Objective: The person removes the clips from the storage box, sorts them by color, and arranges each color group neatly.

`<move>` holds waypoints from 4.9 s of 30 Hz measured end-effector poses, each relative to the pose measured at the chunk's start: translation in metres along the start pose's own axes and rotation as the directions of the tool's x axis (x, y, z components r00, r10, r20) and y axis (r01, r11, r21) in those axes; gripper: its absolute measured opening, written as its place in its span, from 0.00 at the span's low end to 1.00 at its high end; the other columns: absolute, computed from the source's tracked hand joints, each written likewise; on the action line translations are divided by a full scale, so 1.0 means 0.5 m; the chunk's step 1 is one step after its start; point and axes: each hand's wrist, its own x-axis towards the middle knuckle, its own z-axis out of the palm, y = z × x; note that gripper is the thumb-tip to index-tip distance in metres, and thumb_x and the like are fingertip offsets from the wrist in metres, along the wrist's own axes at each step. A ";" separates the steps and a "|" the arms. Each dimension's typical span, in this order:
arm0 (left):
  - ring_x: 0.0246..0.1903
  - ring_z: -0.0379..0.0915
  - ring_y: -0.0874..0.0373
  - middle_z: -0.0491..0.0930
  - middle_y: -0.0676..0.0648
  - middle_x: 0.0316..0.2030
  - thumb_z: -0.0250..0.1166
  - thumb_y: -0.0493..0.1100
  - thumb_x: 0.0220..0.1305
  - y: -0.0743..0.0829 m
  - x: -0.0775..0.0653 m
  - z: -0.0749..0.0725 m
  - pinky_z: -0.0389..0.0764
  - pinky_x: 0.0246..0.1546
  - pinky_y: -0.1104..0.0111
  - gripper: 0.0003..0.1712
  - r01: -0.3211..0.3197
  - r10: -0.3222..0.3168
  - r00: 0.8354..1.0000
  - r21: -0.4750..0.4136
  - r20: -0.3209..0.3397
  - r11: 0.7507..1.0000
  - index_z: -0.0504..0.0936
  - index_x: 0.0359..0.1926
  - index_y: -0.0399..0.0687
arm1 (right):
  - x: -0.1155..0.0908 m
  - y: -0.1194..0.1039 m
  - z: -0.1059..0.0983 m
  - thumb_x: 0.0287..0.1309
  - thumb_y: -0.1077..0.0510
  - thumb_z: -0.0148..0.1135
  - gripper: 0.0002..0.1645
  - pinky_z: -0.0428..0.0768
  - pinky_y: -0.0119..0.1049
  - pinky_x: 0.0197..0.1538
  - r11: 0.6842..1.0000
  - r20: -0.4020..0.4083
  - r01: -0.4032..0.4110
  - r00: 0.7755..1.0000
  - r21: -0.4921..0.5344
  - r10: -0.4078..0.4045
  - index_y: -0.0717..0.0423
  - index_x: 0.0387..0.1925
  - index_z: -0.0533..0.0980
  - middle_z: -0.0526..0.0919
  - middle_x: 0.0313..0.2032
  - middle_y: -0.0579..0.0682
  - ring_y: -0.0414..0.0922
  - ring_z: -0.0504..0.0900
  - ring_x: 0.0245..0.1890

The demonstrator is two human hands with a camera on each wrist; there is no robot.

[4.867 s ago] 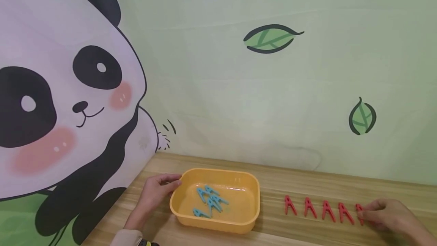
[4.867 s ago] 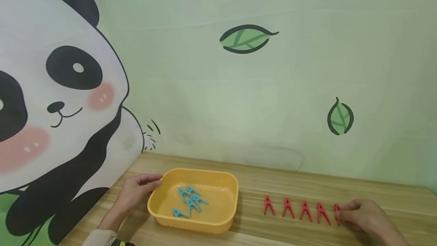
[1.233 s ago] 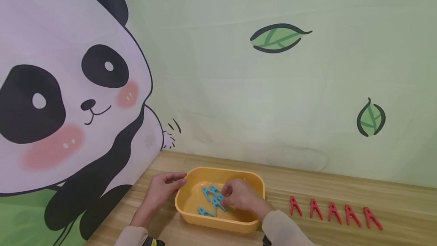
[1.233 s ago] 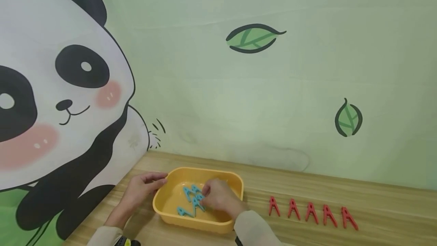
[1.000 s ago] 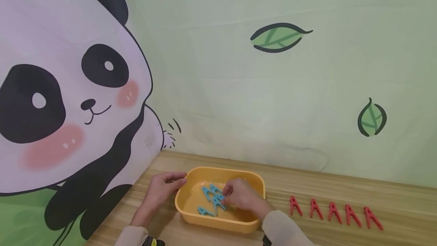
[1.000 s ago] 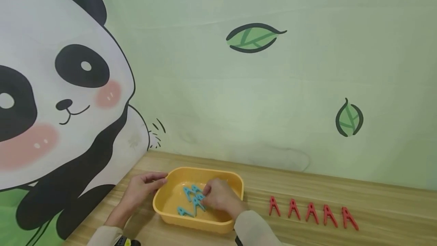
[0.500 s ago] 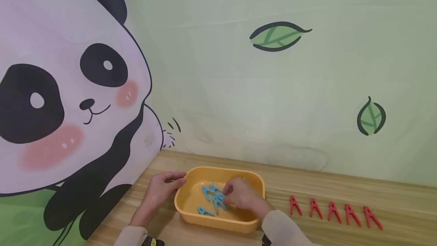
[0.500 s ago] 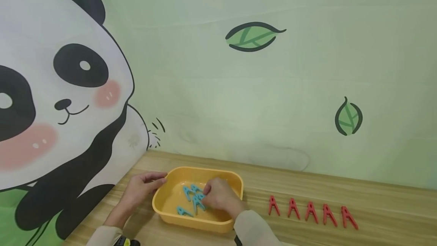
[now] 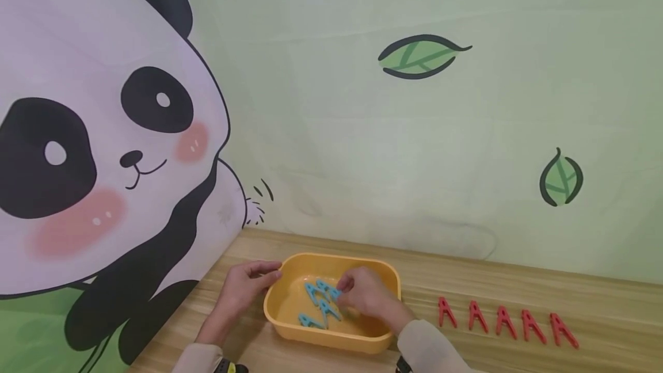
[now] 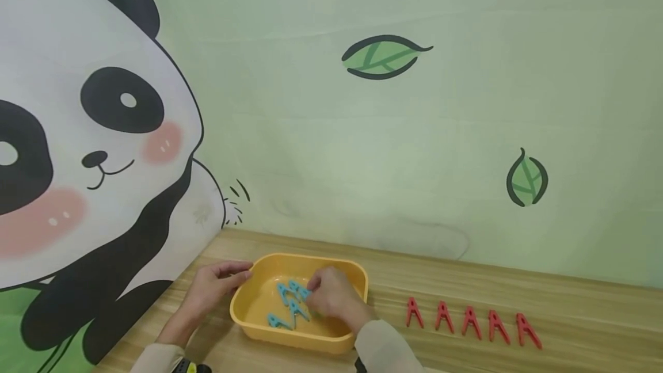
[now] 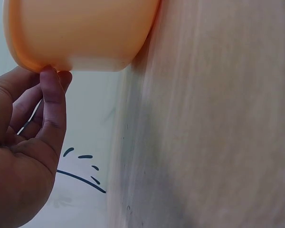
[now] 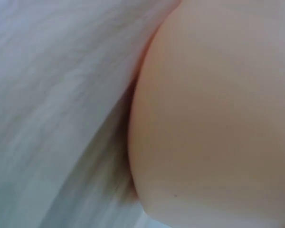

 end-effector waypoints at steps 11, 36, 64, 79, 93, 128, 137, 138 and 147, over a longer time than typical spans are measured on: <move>0.44 0.85 0.55 0.89 0.41 0.48 0.74 0.37 0.68 -0.002 0.000 0.000 0.86 0.42 0.69 0.13 0.002 -0.002 1.000 -0.012 -0.011 1.000 0.90 0.51 0.36 | -0.009 -0.029 -0.021 0.58 0.67 0.75 0.10 0.83 0.41 0.44 0.995 -0.068 0.042 0.997 0.087 -0.037 0.62 0.41 0.83 0.82 0.35 0.48 0.44 0.80 0.38; 0.43 0.86 0.54 0.89 0.41 0.48 0.73 0.38 0.69 -0.001 0.005 0.004 0.86 0.41 0.69 0.13 -0.010 0.010 1.000 -0.022 0.003 1.000 0.90 0.51 0.36 | -0.132 -0.019 -0.111 0.60 0.61 0.77 0.12 0.83 0.34 0.41 0.989 -0.222 0.045 0.975 0.141 -0.013 0.59 0.44 0.84 0.85 0.37 0.46 0.43 0.82 0.38; 0.46 0.86 0.53 0.89 0.41 0.49 0.74 0.38 0.69 -0.004 0.005 0.010 0.87 0.43 0.68 0.14 0.019 -0.019 1.000 -0.018 -0.017 1.000 0.90 0.52 0.38 | -0.239 0.082 -0.182 0.63 0.56 0.77 0.13 0.84 0.37 0.43 0.964 -0.287 -0.256 0.920 0.072 0.265 0.57 0.45 0.84 0.85 0.39 0.46 0.44 0.81 0.40; 0.45 0.86 0.54 0.89 0.41 0.48 0.73 0.37 0.69 0.001 0.003 0.010 0.86 0.41 0.70 0.13 0.001 -0.001 1.000 -0.022 -0.016 1.000 0.90 0.52 0.36 | -0.266 0.130 -0.191 0.61 0.56 0.78 0.11 0.81 0.40 0.42 0.943 -0.254 -0.333 0.914 -0.026 0.316 0.56 0.40 0.84 0.83 0.35 0.44 0.43 0.80 0.38; 0.47 0.85 0.53 0.89 0.40 0.50 0.72 0.37 0.70 0.002 0.000 0.008 0.87 0.43 0.69 0.13 0.009 -0.009 1.000 -0.013 -0.007 1.000 0.89 0.53 0.36 | -0.275 0.156 -0.189 0.59 0.62 0.77 0.09 0.82 0.43 0.41 0.921 -0.154 -0.384 0.916 -0.061 0.371 0.58 0.37 0.82 0.81 0.32 0.47 0.45 0.79 0.36; 0.46 0.85 0.54 0.89 0.41 0.50 0.73 0.39 0.70 -0.003 0.006 0.009 0.87 0.43 0.69 0.14 0.013 -0.013 1.000 0.001 -0.004 1.000 0.90 0.53 0.37 | -0.277 0.159 -0.192 0.59 0.63 0.78 0.12 0.86 0.40 0.35 0.889 -0.119 -0.456 0.882 0.030 0.456 0.61 0.33 0.79 0.82 0.31 0.50 0.46 0.83 0.29; 0.46 0.86 0.55 0.89 0.42 0.50 0.73 0.38 0.69 -0.004 0.006 0.008 0.86 0.42 0.70 0.13 0.014 -0.014 1.000 0.002 -0.015 1.000 0.90 0.53 0.38 | -0.278 0.153 -0.186 0.60 0.69 0.74 0.09 0.88 0.42 0.35 0.882 -0.113 -0.456 0.876 0.122 0.469 0.62 0.33 0.78 0.80 0.31 0.53 0.47 0.84 0.28; 0.46 0.86 0.55 0.89 0.42 0.50 0.73 0.39 0.70 -0.004 0.006 0.007 0.86 0.42 0.70 0.13 0.013 -0.013 1.000 0.005 -0.015 1.000 0.90 0.53 0.39 | -0.279 0.153 -0.186 0.60 0.69 0.74 0.09 0.88 0.42 0.35 0.882 -0.111 -0.453 0.877 0.128 0.467 0.63 0.33 0.78 0.80 0.31 0.53 0.48 0.85 0.28; 0.47 0.85 0.54 0.89 0.42 0.50 0.73 0.39 0.70 -0.003 0.006 0.008 0.87 0.43 0.70 0.14 0.014 -0.014 1.000 0.008 -0.010 1.000 0.90 0.53 0.39 | -0.287 0.152 -0.190 0.61 0.70 0.71 0.08 0.88 0.42 0.34 0.895 -0.060 -0.418 0.900 0.153 0.431 0.63 0.35 0.77 0.80 0.30 0.54 0.47 0.84 0.27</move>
